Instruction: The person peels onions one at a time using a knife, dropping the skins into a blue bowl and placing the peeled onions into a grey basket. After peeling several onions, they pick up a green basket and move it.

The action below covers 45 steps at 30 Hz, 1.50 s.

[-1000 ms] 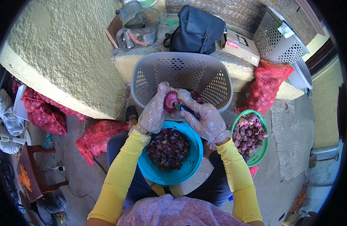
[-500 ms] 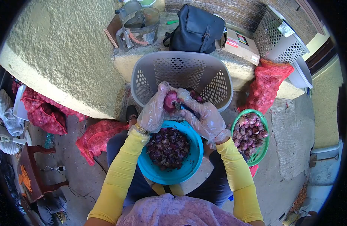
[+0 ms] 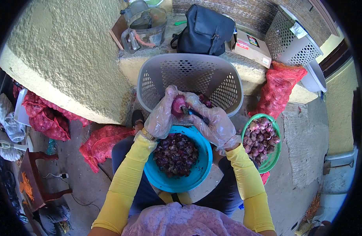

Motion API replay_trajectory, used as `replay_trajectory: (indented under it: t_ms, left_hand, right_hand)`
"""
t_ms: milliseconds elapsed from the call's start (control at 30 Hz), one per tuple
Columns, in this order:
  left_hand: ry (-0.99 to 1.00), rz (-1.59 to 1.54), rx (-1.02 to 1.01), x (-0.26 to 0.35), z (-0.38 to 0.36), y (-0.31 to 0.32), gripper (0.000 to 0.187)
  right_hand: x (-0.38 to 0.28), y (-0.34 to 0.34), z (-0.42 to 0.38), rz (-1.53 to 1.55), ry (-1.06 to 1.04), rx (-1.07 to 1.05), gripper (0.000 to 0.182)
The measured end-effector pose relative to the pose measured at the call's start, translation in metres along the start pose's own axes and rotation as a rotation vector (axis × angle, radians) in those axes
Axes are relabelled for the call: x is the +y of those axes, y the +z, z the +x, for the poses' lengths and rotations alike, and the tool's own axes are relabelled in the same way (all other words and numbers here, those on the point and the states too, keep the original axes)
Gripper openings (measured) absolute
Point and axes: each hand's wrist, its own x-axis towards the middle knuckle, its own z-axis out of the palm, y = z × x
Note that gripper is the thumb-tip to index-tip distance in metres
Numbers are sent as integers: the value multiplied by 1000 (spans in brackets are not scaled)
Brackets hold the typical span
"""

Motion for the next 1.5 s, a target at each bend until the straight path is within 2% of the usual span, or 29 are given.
replay_trajectory:
  t_ms: [67,267,400,467,500,567,667,733,767,833,900,967,1300,1367,1500]
  left_hand:
    - [-64,-82,18,6,-2,5,81]
    - [-84,-27,16,17,-5,12,84]
    - [-42,35,-25,16,-5,9,85]
    - [-4,3,-25,14,-5,9,71]
    - [-5,3,-26,14,-5,10,71]
    - [-59,-2,-8,15,-5,11,83]
    - [-21,56,4,4,-1,3,83]
    - [-25,17,-10,8,-2,8,83]
    - [-30,-21,-24,11,-3,10,82]
    - [-43,-15,-21,18,-7,15,82]
    - [-55,-7,-16,23,-9,17,82]
    - [-77,-135,-8,24,-9,19,75]
    - [-3,-61,-15,14,-5,12,73]
    - [-93,-147,-33,19,-7,14,72]
    - [-82,-78,-36,16,-6,12,82]
  right_hand:
    - [2,0,-1,-26,-9,-3,45]
    - [6,2,-1,-11,-44,14,45]
    - [2,-1,-1,-51,37,-46,45]
    - [3,-1,-1,-81,45,-57,45]
    - [5,-1,-2,-73,55,-52,45]
    - [5,0,-2,-65,66,-47,45]
    - [7,1,-1,-88,87,-53,44]
    - [14,8,2,-32,-137,99,44]
    - [13,5,0,-31,-137,99,44]
    - [-1,-4,0,-113,107,-87,44]
    - [2,-2,0,-87,89,-78,44]
    - [3,-2,-1,-62,74,-68,44]
    - [8,0,-2,-111,48,-47,45]
    - [7,-1,-2,-100,54,-49,46]
    - [7,-1,-2,-108,13,-44,45]
